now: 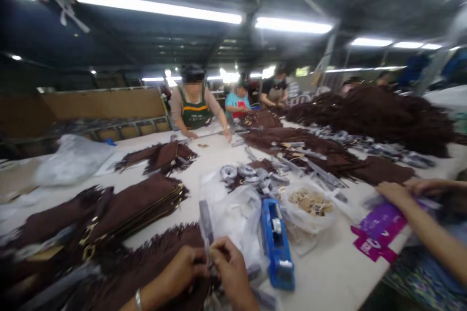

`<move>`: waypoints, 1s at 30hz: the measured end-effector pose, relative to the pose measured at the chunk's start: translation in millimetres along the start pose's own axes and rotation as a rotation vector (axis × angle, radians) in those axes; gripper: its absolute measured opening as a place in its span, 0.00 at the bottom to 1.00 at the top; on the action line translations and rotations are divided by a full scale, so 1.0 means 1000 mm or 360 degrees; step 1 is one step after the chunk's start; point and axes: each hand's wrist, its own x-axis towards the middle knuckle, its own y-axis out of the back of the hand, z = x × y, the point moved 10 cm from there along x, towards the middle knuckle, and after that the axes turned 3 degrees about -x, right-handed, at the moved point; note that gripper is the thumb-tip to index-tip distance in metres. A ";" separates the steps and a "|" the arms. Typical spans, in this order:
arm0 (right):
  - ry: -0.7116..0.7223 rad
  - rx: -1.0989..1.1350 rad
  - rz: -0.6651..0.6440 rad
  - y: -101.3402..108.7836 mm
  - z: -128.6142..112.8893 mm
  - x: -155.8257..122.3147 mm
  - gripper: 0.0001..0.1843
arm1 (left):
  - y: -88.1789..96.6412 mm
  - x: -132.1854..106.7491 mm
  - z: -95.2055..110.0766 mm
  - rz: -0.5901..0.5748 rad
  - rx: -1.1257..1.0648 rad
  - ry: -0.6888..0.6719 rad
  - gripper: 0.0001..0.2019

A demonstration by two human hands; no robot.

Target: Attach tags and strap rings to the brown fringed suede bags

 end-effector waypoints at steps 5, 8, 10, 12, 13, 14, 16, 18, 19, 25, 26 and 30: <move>-0.0100 0.0208 0.0072 -0.005 0.015 0.011 0.15 | 0.031 -0.013 -0.011 0.0164 -0.0131 0.0143 0.11; -0.0177 0.0321 0.0165 0.005 0.040 0.010 0.18 | 0.027 -0.008 -0.035 0.0182 -0.0203 0.0241 0.11; -0.0197 0.0340 0.0197 0.013 0.049 0.005 0.18 | 0.022 -0.004 -0.040 0.0191 -0.0233 0.0230 0.10; -0.0188 0.0334 0.0232 0.021 0.051 0.002 0.19 | 0.016 0.000 -0.037 0.0164 -0.0275 0.0182 0.09; -0.0180 0.0330 0.0251 0.025 0.051 0.001 0.19 | 0.012 0.001 -0.034 0.0135 -0.0300 0.0155 0.09; -0.0177 0.0331 0.0267 0.027 0.050 0.000 0.18 | 0.009 0.002 -0.032 0.0103 -0.0325 0.0132 0.09; -0.0178 0.0342 0.0264 0.027 0.049 0.000 0.17 | 0.002 0.002 -0.027 0.0031 -0.0362 0.0103 0.11; -0.0172 0.0335 0.0222 0.019 0.045 0.001 0.16 | -0.004 0.001 -0.024 -0.0035 -0.0375 0.0097 0.12; -0.0163 0.0313 0.0192 0.015 0.042 0.002 0.16 | -0.007 0.000 -0.023 -0.0061 -0.0380 0.0097 0.12; -0.0115 0.0139 0.0116 0.010 0.021 0.005 0.14 | -0.012 0.009 -0.025 -0.0079 -0.0558 0.0098 0.14; -0.0115 0.0113 0.0160 0.017 0.019 0.003 0.15 | -0.011 0.011 -0.026 -0.0058 -0.0615 0.0101 0.15; -0.0248 -0.0070 0.0247 0.037 0.032 -0.014 0.19 | 0.002 0.013 -0.031 0.0071 -0.0837 0.0090 0.15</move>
